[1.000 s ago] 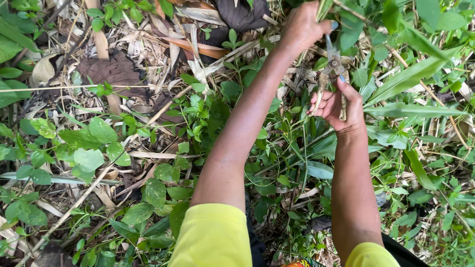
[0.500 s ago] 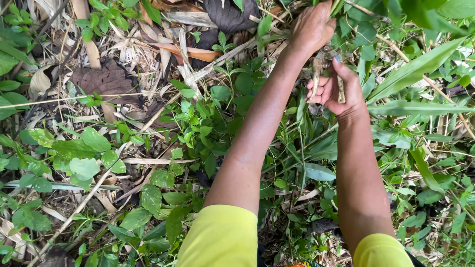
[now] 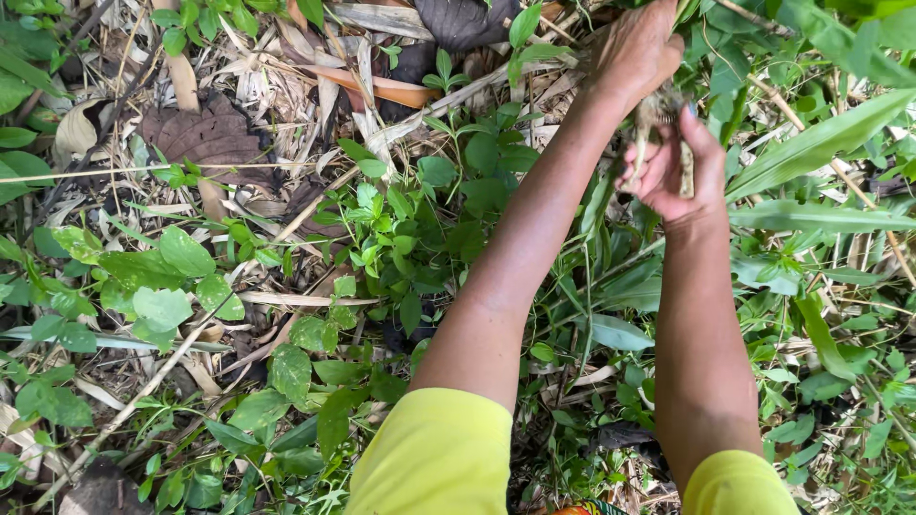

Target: The person uses a pair of shears to cut small green plants in a garden. They repeatedly grasp stems with one hand and cut them with the shears, then drop the cuttings onto the ground.

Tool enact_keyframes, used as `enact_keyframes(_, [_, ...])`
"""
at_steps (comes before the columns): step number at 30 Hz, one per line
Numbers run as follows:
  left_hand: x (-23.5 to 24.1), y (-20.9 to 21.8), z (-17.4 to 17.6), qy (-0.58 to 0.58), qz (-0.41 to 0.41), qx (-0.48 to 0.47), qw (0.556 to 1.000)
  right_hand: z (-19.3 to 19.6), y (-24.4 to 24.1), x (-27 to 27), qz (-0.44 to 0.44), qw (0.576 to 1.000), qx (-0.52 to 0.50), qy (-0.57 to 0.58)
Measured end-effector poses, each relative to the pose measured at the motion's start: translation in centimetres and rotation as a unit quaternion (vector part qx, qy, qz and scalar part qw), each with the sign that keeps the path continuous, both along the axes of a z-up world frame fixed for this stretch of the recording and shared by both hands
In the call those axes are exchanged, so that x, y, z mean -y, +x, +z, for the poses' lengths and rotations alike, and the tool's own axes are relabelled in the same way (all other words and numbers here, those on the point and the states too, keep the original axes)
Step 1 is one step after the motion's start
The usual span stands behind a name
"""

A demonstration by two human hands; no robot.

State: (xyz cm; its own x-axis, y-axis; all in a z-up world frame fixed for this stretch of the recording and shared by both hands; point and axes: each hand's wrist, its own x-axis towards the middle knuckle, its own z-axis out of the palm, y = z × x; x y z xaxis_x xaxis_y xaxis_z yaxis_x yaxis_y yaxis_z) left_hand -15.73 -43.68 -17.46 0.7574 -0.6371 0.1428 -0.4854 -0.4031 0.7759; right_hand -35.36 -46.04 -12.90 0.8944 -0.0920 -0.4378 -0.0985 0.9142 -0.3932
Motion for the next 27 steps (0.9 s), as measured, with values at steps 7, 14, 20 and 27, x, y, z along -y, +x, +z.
enact_keyframes(7, [1.0, -1.4, -1.3, 0.047, 0.011, -0.006, 0.999, 0.7, 2.7, -1.9, -0.006, 0.996, -0.062, -0.066])
enact_keyframes(14, [0.3, -1.5, 0.2, 0.064, 0.045, -0.009, 0.997, -0.5, 2.7, -4.7, -0.059, 0.978, -0.125, -0.159])
enact_keyframes(20, [-3.4, -1.2, 1.8, 0.149, 0.020, 0.004, 0.989, 1.4, 1.1, -5.1, 0.050, 0.977, -0.106, -0.179])
enact_keyframes(27, [-3.9, -1.3, 1.3, 0.150, -0.006, -0.028, 0.988, 4.0, -2.0, -8.1, 0.075, 0.977, -0.101, -0.170])
